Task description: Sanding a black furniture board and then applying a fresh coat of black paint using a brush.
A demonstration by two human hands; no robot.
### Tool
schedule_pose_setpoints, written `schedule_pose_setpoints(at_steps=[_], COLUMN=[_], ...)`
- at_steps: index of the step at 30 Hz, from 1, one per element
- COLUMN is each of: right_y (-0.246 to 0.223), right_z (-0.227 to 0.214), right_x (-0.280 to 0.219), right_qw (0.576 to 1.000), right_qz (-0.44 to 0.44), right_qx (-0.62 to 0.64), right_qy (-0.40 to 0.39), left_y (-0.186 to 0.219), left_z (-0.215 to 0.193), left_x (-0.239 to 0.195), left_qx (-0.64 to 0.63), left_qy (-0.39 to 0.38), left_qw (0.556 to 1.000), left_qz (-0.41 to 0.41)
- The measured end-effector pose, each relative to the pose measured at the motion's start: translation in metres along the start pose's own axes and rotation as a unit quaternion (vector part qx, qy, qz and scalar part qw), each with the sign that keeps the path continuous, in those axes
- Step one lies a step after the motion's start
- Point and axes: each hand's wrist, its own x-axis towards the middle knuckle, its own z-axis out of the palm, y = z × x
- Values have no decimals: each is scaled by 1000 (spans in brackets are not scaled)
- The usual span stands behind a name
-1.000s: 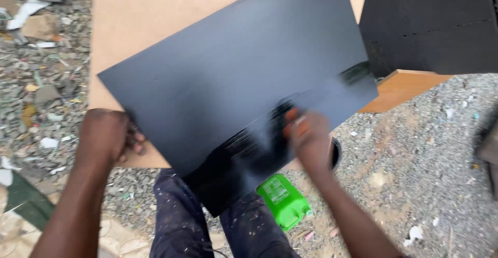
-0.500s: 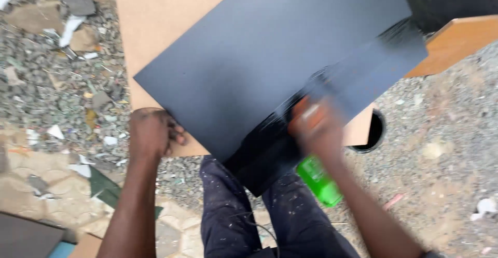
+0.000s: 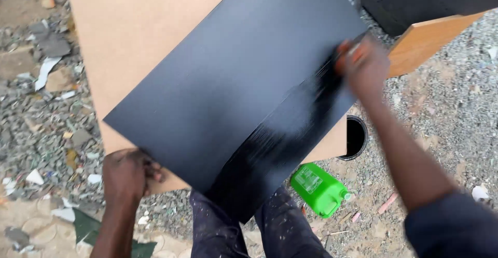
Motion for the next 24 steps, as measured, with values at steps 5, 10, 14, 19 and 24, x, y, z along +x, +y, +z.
schedule_pose_setpoints(at_steps=[5, 10, 14, 19, 24], right_y=[185, -107, -342, -366, -131], right_z=[24, 17, -21, -23, 21], right_x=[86, -42, -149, -175, -42], right_qw=[986, 952, 966, 969, 994], right_qz=[148, -61, 37, -58, -54], right_qx=[57, -273, 25, 135, 77], right_qy=[-51, 123, -253, -201, -56], left_y=[4, 3, 11, 16, 10], left_z=[12, 17, 16, 19, 16], left_x=[-4, 3, -12, -19, -15], left_qx=[-10, -15, 31, 72, 50], left_qy=[31, 34, 61, 56, 61], left_qw=[999, 999, 997, 995, 996], left_qz=[13, -15, 37, 32, 28])
